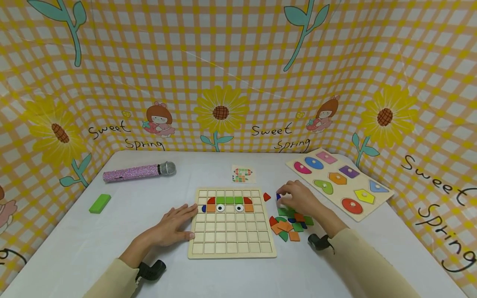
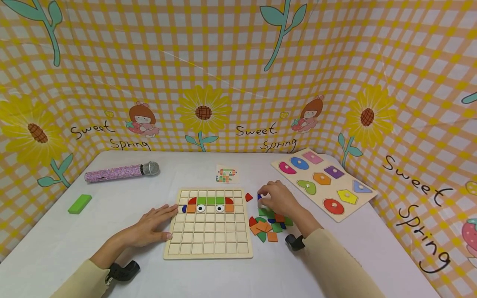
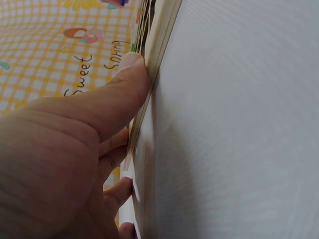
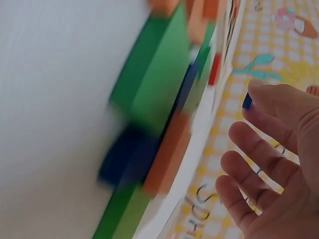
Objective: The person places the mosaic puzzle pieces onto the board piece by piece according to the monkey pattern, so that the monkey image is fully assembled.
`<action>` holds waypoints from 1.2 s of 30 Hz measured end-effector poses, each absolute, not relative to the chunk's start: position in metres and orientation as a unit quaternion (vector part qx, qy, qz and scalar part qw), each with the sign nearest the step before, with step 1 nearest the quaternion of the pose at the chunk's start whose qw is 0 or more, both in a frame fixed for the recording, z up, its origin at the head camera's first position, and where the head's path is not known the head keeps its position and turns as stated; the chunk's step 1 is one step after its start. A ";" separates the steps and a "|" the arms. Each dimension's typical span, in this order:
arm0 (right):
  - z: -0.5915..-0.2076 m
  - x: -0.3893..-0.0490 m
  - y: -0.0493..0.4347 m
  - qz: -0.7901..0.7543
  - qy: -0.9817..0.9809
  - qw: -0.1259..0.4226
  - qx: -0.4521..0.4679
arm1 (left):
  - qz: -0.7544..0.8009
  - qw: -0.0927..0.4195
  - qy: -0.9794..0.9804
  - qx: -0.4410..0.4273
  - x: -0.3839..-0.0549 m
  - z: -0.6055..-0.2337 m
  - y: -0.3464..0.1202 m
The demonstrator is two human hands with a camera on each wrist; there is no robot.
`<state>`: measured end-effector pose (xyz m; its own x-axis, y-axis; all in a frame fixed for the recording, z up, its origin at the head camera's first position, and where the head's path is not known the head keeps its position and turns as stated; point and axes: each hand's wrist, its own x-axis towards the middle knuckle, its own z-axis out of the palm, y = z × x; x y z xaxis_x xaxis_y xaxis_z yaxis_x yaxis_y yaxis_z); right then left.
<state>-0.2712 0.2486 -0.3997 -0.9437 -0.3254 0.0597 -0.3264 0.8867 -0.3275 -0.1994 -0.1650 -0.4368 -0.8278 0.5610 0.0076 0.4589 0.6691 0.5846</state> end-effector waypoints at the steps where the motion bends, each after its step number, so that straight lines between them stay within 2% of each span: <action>1: -0.399 -0.269 0.245 0.172 -0.969 0.004 0.175 | 0.295 0.086 0.909 0.281 -0.199 -0.437 -0.165; 12: -0.399 -0.250 0.202 0.190 -0.956 -0.004 0.223 | 0.294 0.086 0.909 0.283 -0.200 -0.439 -0.165; 23: -0.405 -0.255 0.188 0.145 -0.955 0.005 0.258 | 0.287 0.081 0.911 0.283 -0.201 -0.441 -0.166; 36: -0.407 -0.259 0.182 0.106 -0.965 -0.001 0.241 | 0.296 0.079 0.908 0.285 -0.200 -0.438 -0.165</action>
